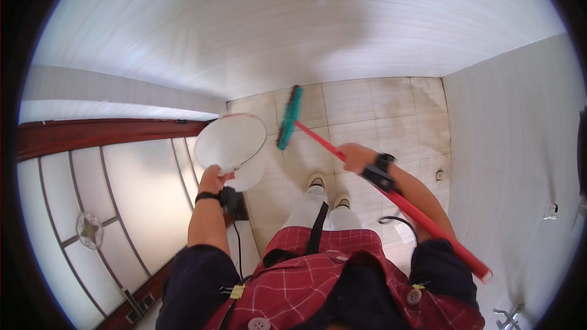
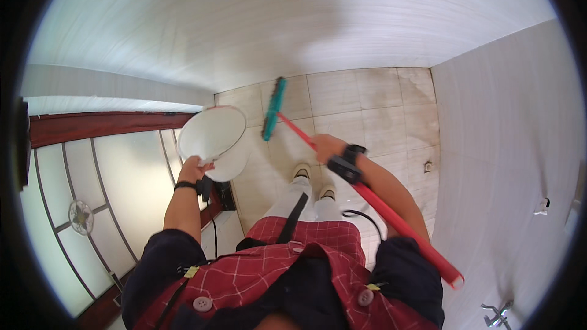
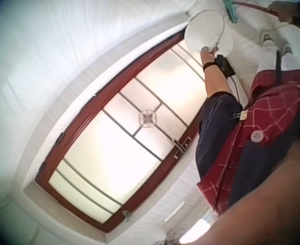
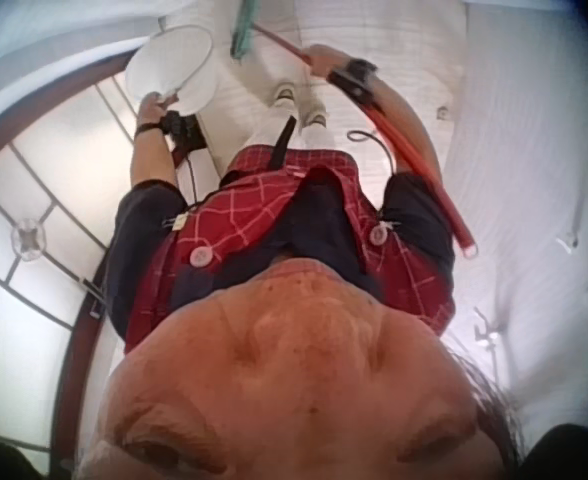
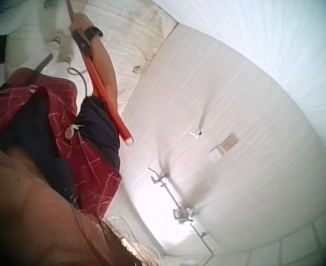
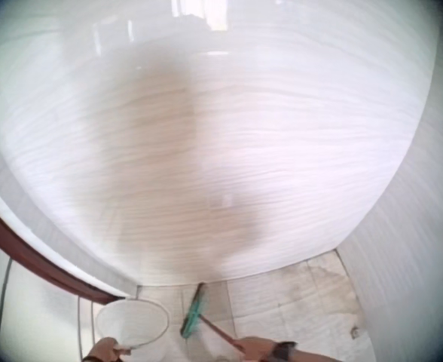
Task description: The person sweeps a tiled bathroom floor with a long-handled broom, moving debris toward a drain. They carry a white bucket, briefly fill it with water from a wall tap, and continue sweeping around the toilet and sink.
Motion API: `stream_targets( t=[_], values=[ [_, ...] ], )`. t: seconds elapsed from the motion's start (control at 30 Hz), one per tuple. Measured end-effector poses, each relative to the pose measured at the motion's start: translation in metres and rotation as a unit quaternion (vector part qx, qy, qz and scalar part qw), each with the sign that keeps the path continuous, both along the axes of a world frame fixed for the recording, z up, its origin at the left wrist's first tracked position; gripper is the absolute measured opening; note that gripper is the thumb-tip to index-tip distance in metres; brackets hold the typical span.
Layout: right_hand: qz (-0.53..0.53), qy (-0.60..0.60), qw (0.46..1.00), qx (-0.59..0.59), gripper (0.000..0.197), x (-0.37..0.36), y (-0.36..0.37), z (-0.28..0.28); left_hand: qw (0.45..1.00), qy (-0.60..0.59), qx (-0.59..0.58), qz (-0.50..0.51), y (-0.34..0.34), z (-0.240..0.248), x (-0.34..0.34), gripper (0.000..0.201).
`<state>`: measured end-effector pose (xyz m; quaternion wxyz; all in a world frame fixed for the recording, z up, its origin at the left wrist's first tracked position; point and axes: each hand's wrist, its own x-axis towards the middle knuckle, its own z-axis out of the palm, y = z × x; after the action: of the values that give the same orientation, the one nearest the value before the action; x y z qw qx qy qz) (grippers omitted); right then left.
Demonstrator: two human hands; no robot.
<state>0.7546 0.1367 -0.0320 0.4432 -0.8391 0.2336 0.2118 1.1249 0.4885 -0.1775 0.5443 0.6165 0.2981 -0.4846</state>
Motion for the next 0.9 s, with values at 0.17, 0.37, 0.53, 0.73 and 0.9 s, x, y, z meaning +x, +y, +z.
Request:
stream_targets(
  t=[0.17,0.37,0.53,0.73,0.9],
  values=[
    [0.074,-0.08,0.994,-0.008,0.017,0.095,-0.025,-0.08,0.993,0.034,0.106,0.034,0.066,-0.005,-0.004,0.035],
    [-0.13,0.082,0.977,0.149,0.009,0.011,-0.12,-0.057,0.982,0.023,0.132,0.13,0.101,0.016,-0.071,0.047],
    [-0.171,0.18,0.964,0.093,0.051,-0.097,-0.229,-0.006,0.977,-0.017,0.153,0.149,0.09,0.023,-0.148,0.041],
    [-0.357,0.149,0.916,0.108,0.051,-0.269,-0.333,0.0,0.988,-0.005,0.093,0.125,0.021,0.035,-0.219,0.036],
    [-0.454,0.123,0.879,0.076,0.042,-0.389,-0.381,0.003,0.992,0.022,0.108,0.054,-0.105,0.039,-0.274,0.037]
  ],
)
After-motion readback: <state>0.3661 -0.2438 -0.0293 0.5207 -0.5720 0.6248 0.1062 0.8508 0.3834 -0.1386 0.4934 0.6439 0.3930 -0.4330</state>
